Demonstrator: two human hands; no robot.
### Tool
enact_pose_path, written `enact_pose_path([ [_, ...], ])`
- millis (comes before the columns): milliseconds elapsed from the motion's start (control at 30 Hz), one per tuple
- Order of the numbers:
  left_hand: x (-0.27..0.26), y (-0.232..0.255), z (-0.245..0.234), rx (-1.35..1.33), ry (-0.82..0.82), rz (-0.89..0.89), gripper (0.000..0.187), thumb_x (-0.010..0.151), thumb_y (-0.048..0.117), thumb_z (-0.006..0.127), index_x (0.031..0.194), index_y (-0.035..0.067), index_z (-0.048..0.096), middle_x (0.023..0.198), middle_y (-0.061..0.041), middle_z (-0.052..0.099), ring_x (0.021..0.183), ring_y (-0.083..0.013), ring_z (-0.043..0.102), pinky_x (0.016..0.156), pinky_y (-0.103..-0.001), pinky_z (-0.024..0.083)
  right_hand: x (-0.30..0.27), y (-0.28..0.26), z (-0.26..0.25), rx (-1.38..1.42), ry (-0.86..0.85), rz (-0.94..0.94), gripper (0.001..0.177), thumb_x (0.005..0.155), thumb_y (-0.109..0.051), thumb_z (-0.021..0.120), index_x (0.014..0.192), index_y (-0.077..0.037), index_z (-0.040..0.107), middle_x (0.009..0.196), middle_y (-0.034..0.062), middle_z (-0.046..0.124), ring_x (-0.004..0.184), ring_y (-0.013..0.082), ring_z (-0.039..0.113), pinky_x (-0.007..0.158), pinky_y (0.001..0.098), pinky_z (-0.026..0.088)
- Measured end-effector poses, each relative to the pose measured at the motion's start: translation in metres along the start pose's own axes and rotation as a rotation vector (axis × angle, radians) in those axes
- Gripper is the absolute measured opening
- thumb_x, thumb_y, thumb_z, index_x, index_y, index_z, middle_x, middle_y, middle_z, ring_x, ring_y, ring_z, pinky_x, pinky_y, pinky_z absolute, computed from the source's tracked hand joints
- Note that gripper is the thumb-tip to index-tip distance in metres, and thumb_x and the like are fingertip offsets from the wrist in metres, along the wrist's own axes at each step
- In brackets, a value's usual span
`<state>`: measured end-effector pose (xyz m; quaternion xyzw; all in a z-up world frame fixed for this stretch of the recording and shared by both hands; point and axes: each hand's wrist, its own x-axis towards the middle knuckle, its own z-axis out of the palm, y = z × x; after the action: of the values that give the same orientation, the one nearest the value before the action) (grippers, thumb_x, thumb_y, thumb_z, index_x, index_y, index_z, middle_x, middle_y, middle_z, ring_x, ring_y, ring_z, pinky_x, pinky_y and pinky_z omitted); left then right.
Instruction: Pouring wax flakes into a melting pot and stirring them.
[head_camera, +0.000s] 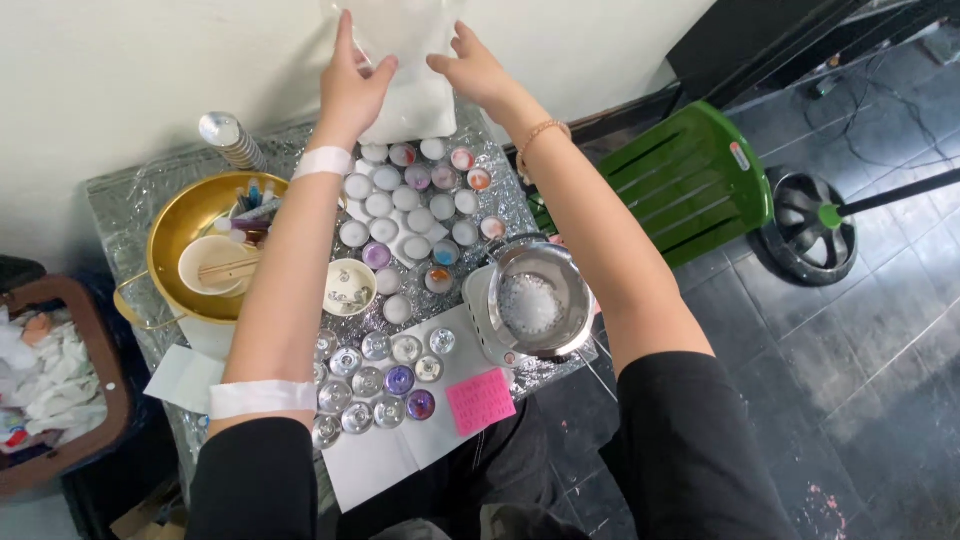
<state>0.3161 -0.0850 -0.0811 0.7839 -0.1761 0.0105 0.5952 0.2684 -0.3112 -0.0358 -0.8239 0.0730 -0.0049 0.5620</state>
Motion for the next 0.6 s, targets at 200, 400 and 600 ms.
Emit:
enact_pose_path([
  [200, -0.008, -0.005, -0.019, 0.081, 0.060, 0.276, 0.074, 0.099, 0.022, 0.082, 0.159, 0.009, 0.040, 0.147, -0.024, 0.059, 0.124, -0.0333, 0.065, 0.097, -0.040, 0.059, -0.028, -0.006, -0.011, -0.077, 0.064, 0.118, 0.097, 0.090, -0.032, 0.070, 0.160, -0.004, 0.010, 0.160, 0.0293, 0.029, 0.139, 0.0358, 0.056, 0.112, 0.0375, 0.048],
  [400, -0.045, 0.039, -0.062, 0.128, 0.052, 0.205, 0.055, 0.100, 0.026, 0.079, 0.144, 0.005, 0.054, 0.139, -0.021, 0.063, 0.113, -0.0311, 0.071, 0.094, -0.040, 0.058, -0.146, -0.072, -0.057, -0.140, -0.089, -0.134, 0.069, 0.106, -0.034, 0.064, 0.160, -0.007, 0.029, 0.163, 0.0234, 0.039, 0.148, 0.0308, 0.044, 0.114, 0.0384, 0.045],
  [600, -0.111, 0.097, -0.105, 0.230, 0.077, 0.304, 0.046, 0.109, 0.031, 0.080, 0.134, 0.000, 0.059, 0.128, -0.018, 0.069, 0.113, -0.0285, 0.073, 0.095, -0.041, 0.056, -0.312, -0.139, -0.085, -0.064, -0.184, -0.169, 0.052, 0.112, -0.021, 0.054, 0.159, -0.008, 0.036, 0.160, 0.0178, 0.050, 0.140, 0.0238, 0.053, 0.108, 0.0348, 0.046],
])
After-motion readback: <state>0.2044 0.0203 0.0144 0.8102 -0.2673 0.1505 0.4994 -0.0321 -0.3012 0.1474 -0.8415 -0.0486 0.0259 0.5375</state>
